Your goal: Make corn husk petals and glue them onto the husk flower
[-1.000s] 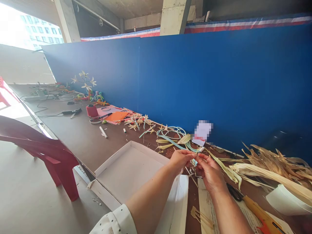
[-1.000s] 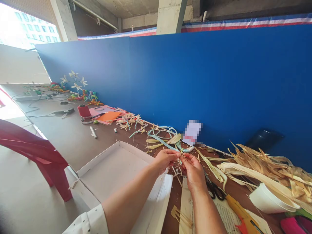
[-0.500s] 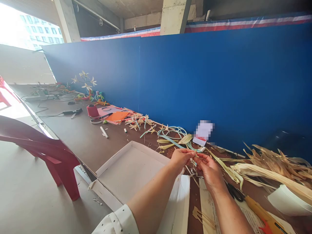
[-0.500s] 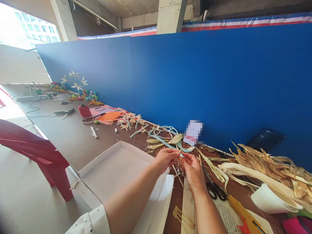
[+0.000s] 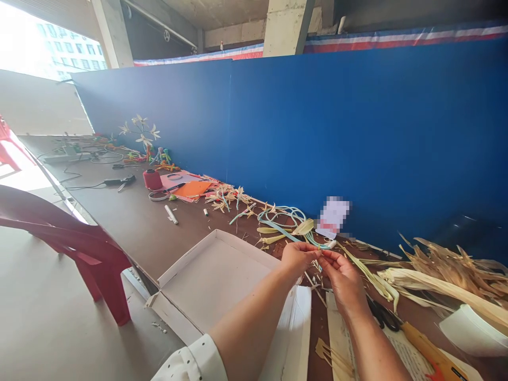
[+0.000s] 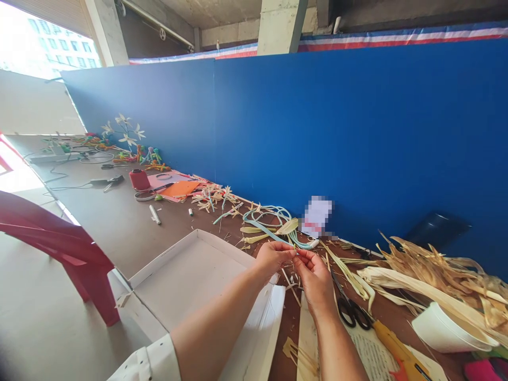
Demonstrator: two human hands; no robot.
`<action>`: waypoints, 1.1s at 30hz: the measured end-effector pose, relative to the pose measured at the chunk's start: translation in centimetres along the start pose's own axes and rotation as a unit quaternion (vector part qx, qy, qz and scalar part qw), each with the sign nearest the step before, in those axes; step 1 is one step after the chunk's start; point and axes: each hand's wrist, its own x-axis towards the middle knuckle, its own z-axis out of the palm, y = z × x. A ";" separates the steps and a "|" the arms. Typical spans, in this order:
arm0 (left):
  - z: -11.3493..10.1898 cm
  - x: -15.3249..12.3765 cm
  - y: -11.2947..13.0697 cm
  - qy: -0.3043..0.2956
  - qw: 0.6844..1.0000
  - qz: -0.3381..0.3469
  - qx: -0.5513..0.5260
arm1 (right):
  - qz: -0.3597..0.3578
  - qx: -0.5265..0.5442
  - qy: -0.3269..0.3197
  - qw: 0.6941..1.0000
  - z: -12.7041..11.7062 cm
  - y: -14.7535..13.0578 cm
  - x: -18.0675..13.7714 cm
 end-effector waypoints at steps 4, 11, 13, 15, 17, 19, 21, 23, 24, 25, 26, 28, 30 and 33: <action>0.1 -0.1 0.1 0.008 1.000 -0.002 -0.007 | -0.006 -0.034 -0.003 0.999 -0.1 0.0 -0.1; 0.2 0.1 -0.2 0.010 1.000 0.004 -0.023 | 0.011 -0.051 0.001 0.999 -0.4 0.5 0.2; 0.2 0.2 -0.3 0.014 1.000 0.004 -0.021 | 0.010 -0.034 -0.005 0.999 -0.5 0.7 0.4; 0.2 0.2 -0.3 0.019 1.000 0.010 -0.012 | 0.002 -0.022 -0.007 1.000 -0.5 0.8 0.6; 0.2 0.1 -0.3 0.026 0.999 0.021 -0.004 | -0.005 -0.026 -0.007 1.000 -0.5 0.9 0.6; 0.2 0.0 -0.2 0.030 0.999 0.025 -0.006 | -0.012 -0.048 -0.006 0.999 -0.5 0.9 0.6; 0.3 -0.1 -0.1 0.033 0.999 0.021 -0.012 | -0.018 -0.091 0.000 0.996 -0.4 0.6 0.4; 0.4 -0.1 0.0 0.037 0.999 0.013 -0.024 | -0.026 -0.147 0.009 0.989 -0.3 0.3 0.2; 0.4 -0.1 0.1 0.038 0.999 0.011 -0.032 | -0.032 -0.172 0.014 0.984 -0.2 0.0 0.0; 0.4 -0.1 0.1 0.039 0.998 0.009 -0.040 | -0.038 -0.194 0.017 0.980 -0.2 -0.2 -0.1; 0.4 -0.1 0.0 0.039 0.998 0.007 -0.045 | -0.045 -0.214 0.022 0.976 -0.2 -0.4 -0.2; 0.4 0.0 -0.1 0.039 0.998 0.010 -0.042 | -0.057 -0.250 0.032 0.966 -0.1 -0.7 -0.4; 0.4 0.1 -0.3 0.036 0.999 0.013 -0.031 | -0.062 -0.282 0.042 0.956 -0.1 -1.0 -0.4; 0.4 0.1 -0.5 0.024 1.000 0.015 -0.010 | -0.060 -0.307 0.052 0.948 -0.2 -1.0 -0.3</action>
